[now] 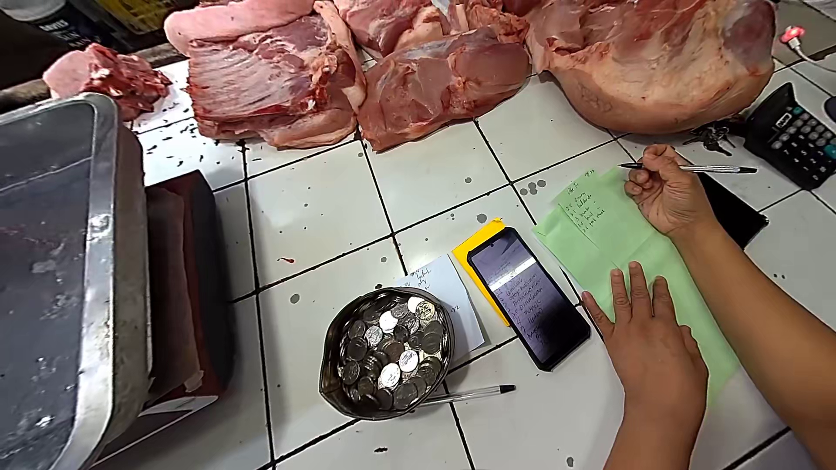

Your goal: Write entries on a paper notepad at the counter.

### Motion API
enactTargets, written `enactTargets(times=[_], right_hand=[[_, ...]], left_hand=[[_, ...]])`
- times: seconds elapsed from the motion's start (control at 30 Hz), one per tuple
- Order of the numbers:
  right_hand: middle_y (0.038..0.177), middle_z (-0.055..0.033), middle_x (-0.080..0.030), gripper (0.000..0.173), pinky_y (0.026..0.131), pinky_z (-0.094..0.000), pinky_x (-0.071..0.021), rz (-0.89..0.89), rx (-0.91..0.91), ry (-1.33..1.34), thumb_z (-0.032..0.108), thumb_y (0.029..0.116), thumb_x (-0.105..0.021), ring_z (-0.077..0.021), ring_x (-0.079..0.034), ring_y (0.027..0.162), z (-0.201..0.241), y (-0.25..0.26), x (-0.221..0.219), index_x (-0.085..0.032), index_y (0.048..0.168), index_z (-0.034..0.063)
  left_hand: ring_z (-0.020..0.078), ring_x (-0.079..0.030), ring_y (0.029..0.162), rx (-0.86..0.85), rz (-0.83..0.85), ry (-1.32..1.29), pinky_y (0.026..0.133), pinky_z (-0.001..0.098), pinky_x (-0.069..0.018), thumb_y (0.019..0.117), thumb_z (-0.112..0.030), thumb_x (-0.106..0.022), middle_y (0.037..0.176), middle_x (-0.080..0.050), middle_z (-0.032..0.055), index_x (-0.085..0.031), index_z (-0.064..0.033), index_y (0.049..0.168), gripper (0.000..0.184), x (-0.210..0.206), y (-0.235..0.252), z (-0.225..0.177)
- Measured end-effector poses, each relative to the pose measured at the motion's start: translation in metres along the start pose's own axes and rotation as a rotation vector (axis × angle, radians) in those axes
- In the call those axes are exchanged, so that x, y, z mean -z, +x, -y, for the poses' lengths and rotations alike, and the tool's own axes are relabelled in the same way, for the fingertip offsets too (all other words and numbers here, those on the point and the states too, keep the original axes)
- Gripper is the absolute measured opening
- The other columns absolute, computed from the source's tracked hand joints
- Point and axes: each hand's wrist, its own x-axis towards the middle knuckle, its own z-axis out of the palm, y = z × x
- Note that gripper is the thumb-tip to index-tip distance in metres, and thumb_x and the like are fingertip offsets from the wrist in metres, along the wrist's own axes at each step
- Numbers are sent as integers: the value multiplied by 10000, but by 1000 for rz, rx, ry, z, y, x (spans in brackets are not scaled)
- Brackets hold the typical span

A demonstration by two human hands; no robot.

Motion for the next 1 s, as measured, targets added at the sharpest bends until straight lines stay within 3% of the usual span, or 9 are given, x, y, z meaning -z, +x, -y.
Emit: enactTargets(times=[0.17, 0.5, 0.83, 1.0], right_hand=[[714, 111, -610, 257, 602, -131, -510, 6, 25, 15, 110, 1077, -429, 16, -582, 610, 0, 2, -2, -607, 923, 214], [757, 114, -597, 179, 632, -117, -506, 45, 15, -43, 174, 1078, -491, 25, -577, 640, 0, -1, 2, -612, 960, 234], [769, 148, -621, 214, 647, -135, -520, 31, 22, -166, 142, 1074, -445, 25, -593, 655, -1, 2, 0, -605, 986, 252], [813, 147, -661, 195, 672, -137, -549, 136, 72, -279, 115, 1054, -476, 22, -633, 695, -1, 1, 0, -614, 999, 241]], left_hand=[[320, -290, 1540, 10, 9, 0, 1192, 695, -53, 936, -239, -635, 1629, -400, 39, -554, -156, 1487, 564, 0, 0, 0], [304, -271, 1549, 15, 33, -21, 1193, 697, -48, 949, -227, -619, 1641, -381, 32, -538, -161, 1500, 561, 1, 0, 1], [322, -277, 1545, 6, 30, -93, 1193, 707, -60, 929, -141, -651, 1625, -407, 58, -560, -123, 1476, 555, 8, -1, -1], [326, -292, 1539, 1, 8, -93, 1193, 705, -73, 919, -162, -678, 1615, -423, 64, -574, -120, 1463, 556, 8, -1, -1]])
